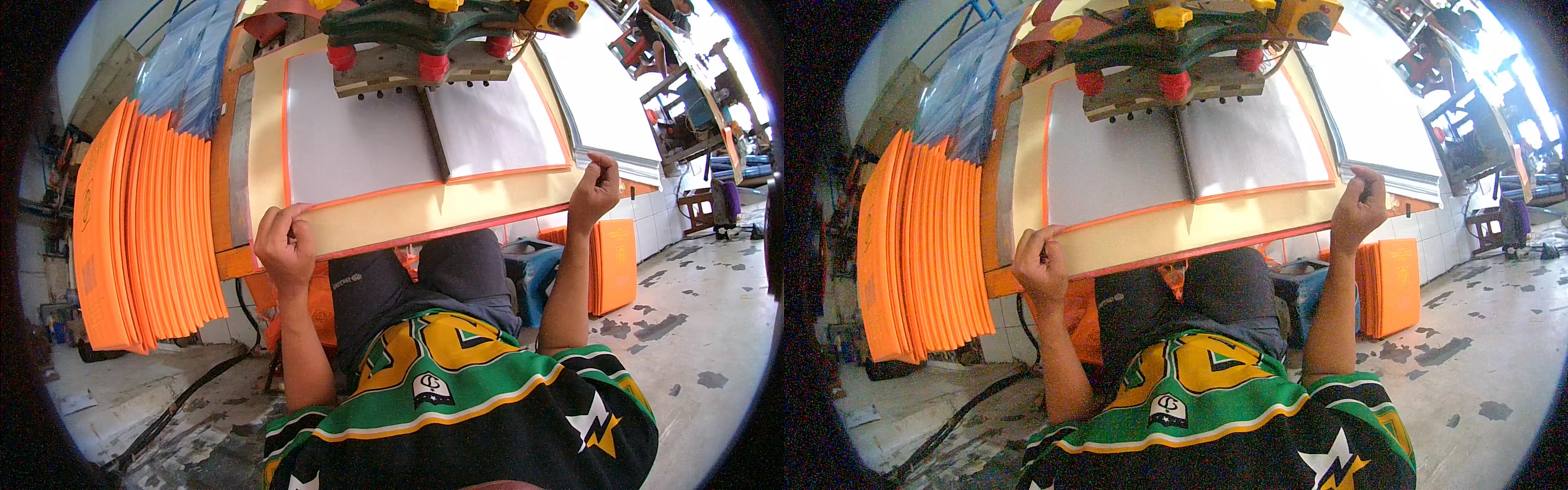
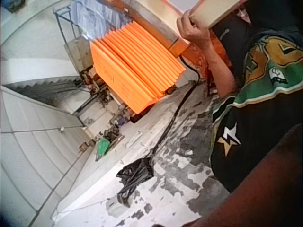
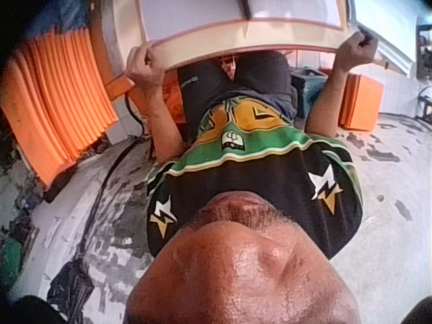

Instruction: The person operates a heat-sealing machine to manufacture orange plastic report folders, placing white internal pages into the covers and pressing the machine to seal them.

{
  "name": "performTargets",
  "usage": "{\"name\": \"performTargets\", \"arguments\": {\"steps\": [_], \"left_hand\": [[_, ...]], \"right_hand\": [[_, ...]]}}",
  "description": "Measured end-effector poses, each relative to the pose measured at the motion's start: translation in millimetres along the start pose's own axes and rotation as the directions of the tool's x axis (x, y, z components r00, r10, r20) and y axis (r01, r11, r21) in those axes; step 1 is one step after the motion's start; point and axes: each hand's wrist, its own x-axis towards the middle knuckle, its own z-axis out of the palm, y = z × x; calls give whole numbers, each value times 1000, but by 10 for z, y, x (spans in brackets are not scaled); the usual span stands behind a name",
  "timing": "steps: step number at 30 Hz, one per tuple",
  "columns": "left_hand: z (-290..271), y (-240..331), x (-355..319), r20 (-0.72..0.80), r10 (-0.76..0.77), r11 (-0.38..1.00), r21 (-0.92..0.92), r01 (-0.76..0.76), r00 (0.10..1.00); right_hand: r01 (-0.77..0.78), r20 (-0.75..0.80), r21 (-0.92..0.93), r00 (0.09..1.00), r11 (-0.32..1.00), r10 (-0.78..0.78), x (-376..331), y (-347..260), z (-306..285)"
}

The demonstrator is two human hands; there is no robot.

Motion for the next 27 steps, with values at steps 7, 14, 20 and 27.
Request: {"name": "performTargets", "arguments": {"steps": [7,14,20,27], "left_hand": [[-5,-5,-2,1,1,1000,15,-1,1000],[-14,18,7,10,-4,1000,24,4,1000],[-14,9,6,10,9,1000,21,-9,1000],[-17,16,6,12,2,1000,13,-2,1000]], "right_hand": [[17,-5,11,1000,1000,-17,3,-4,3],[36,-9,-4,999,999,-36,5,-5,5],[4,2,13,1000,1000,-4,1,34,-3],[37,3,-7,999,999,-37,2,62,-3]]}}
